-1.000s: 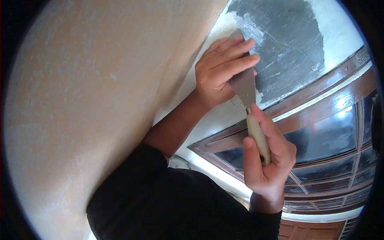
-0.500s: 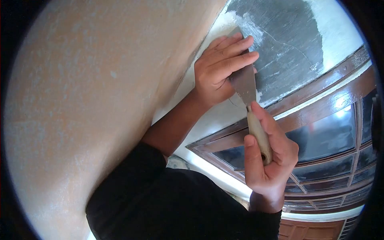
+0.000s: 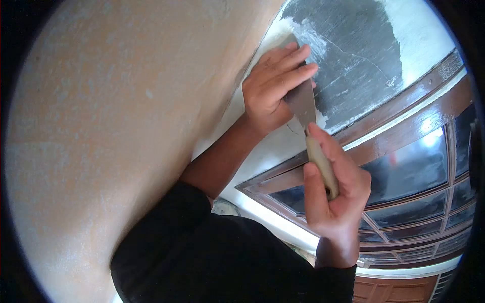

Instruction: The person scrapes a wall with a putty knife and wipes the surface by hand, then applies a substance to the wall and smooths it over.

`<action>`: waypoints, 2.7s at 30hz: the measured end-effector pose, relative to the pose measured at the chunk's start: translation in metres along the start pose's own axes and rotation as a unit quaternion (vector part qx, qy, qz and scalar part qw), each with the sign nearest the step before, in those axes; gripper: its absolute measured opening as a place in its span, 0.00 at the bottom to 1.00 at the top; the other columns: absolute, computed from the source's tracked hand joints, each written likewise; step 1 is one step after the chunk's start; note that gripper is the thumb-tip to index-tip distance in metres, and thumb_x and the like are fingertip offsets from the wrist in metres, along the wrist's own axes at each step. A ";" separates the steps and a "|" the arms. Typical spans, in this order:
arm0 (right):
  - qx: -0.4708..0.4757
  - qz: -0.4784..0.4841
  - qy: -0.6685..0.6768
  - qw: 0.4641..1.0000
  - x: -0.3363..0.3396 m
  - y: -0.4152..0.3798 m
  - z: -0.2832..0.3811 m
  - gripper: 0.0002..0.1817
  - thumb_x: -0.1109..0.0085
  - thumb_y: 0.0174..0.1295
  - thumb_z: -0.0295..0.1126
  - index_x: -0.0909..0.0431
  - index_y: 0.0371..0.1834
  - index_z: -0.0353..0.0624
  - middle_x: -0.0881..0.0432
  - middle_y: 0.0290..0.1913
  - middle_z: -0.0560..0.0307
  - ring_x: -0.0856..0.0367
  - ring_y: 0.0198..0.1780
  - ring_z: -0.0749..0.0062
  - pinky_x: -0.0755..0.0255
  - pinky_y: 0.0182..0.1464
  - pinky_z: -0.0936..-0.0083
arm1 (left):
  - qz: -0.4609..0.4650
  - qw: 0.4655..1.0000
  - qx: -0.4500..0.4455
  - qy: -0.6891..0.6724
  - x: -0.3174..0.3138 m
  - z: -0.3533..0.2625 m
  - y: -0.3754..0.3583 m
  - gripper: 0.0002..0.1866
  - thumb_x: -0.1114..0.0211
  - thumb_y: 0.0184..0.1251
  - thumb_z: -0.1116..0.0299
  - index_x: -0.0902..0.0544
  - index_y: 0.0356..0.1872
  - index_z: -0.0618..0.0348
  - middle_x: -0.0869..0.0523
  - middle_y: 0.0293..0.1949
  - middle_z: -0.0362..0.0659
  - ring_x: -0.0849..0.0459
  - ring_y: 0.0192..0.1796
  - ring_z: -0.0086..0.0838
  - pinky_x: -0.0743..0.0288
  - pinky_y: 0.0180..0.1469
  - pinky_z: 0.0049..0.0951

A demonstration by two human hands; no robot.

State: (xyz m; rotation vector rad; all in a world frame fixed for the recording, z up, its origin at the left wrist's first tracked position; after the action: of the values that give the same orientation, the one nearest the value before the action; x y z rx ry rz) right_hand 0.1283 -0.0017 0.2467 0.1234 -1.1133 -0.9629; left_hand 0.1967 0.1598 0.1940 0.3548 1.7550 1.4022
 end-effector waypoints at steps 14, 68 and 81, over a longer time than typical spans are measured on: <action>0.044 0.004 -0.009 0.999 -0.001 -0.001 0.002 0.22 0.45 0.62 0.21 0.22 0.61 0.30 0.13 0.46 0.43 0.16 0.45 0.74 0.27 0.51 0.80 | 0.003 0.999 0.020 -0.027 -0.001 -0.002 0.002 0.21 0.23 0.46 0.79 0.11 0.47 0.58 0.12 0.52 0.53 0.14 0.54 0.49 0.25 0.59 0.44; 0.010 -0.012 0.012 1.000 0.006 0.005 0.008 0.20 0.46 0.63 0.21 0.20 0.60 0.33 0.12 0.46 0.47 0.18 0.44 0.78 0.28 0.50 0.82 | -0.020 0.999 0.034 -0.019 -0.002 0.002 0.008 0.23 0.23 0.45 0.80 0.11 0.47 0.57 0.12 0.53 0.51 0.14 0.54 0.48 0.24 0.60 0.42; 0.001 0.006 0.000 1.000 0.007 -0.013 0.006 0.22 0.45 0.61 0.19 0.22 0.61 0.33 0.13 0.47 0.43 0.17 0.46 0.74 0.27 0.53 0.79 | 0.015 1.000 -0.011 -0.008 -0.003 -0.007 -0.008 0.21 0.22 0.47 0.75 0.11 0.47 0.58 0.13 0.53 0.53 0.13 0.53 0.50 0.23 0.56 0.44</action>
State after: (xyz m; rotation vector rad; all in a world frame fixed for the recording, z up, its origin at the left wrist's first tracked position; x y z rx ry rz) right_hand 0.1163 -0.0120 0.2477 0.1186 -1.1152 -0.9508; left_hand 0.1958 0.1507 0.1881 0.3812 1.7264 1.4339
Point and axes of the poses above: each hand's wrist, its own y-axis towards the middle knuckle, its own x-axis out of the back of the hand, z = x × y, the point moved 5 cm from there along y, towards the middle knuckle
